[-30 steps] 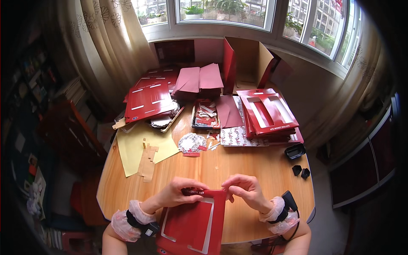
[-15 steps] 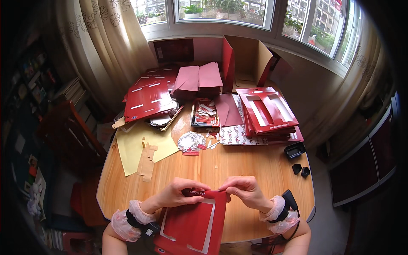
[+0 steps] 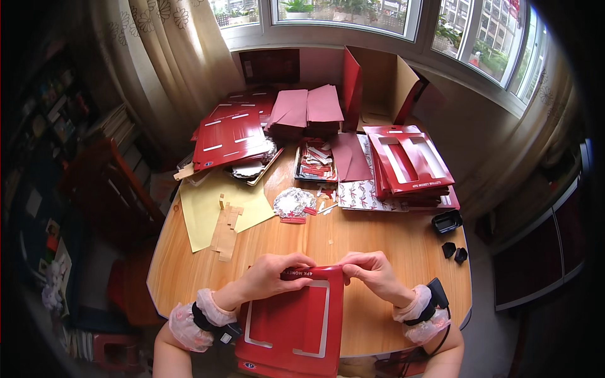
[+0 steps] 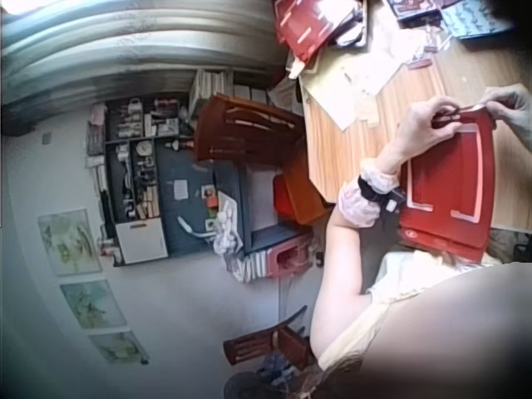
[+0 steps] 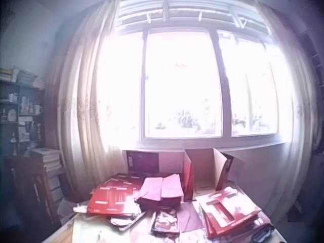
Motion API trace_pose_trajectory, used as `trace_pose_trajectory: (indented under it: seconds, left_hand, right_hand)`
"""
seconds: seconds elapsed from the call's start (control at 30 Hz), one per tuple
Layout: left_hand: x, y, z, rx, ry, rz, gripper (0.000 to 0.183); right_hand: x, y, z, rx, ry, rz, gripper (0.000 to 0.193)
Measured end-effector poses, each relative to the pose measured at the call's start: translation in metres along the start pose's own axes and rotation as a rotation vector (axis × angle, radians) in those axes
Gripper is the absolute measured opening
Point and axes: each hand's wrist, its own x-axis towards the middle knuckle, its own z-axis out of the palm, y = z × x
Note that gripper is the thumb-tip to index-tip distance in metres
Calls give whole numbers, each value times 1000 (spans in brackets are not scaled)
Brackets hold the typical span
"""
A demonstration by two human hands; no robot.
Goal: Folding and assembling red cardboard packaging or wallets.
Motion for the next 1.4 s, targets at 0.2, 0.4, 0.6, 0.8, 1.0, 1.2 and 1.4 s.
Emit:
trace_pose_trajectory:
  seconds: [0.2, 0.4, 0.6, 0.8, 1.0, 1.2, 1.4]
  left_hand:
    - [0, 1, -2, 57, -69, 20, 33]
    - [0, 2, -1, 88, -68, 73, 34]
    - [-1, 3, 0, 67, -67, 78, 34]
    - [-1, 0, 1, 71, -82, 67, 34]
    - [0, 3, 0, 108, -84, 101, 33]
    - [-1, 3, 1, 146, -77, 106, 32]
    - [0, 2, 1, 159, -60, 63, 32]
  right_hand:
    - [-1, -12, -6, -25, -56, 40, 20]
    - [0, -13, -8, -48, -80, 80, 18]
    - [1, -11, -8, -85, -94, 16, 16]
    - [0, -13, -7, -117, -82, 5, 14]
    - [-1, -17, -7, -94, -73, 82, 14]
    - [-3, -14, -5, -94, -41, 78, 14]
    - [-2, -10, -1, -142, 46, 66, 13]
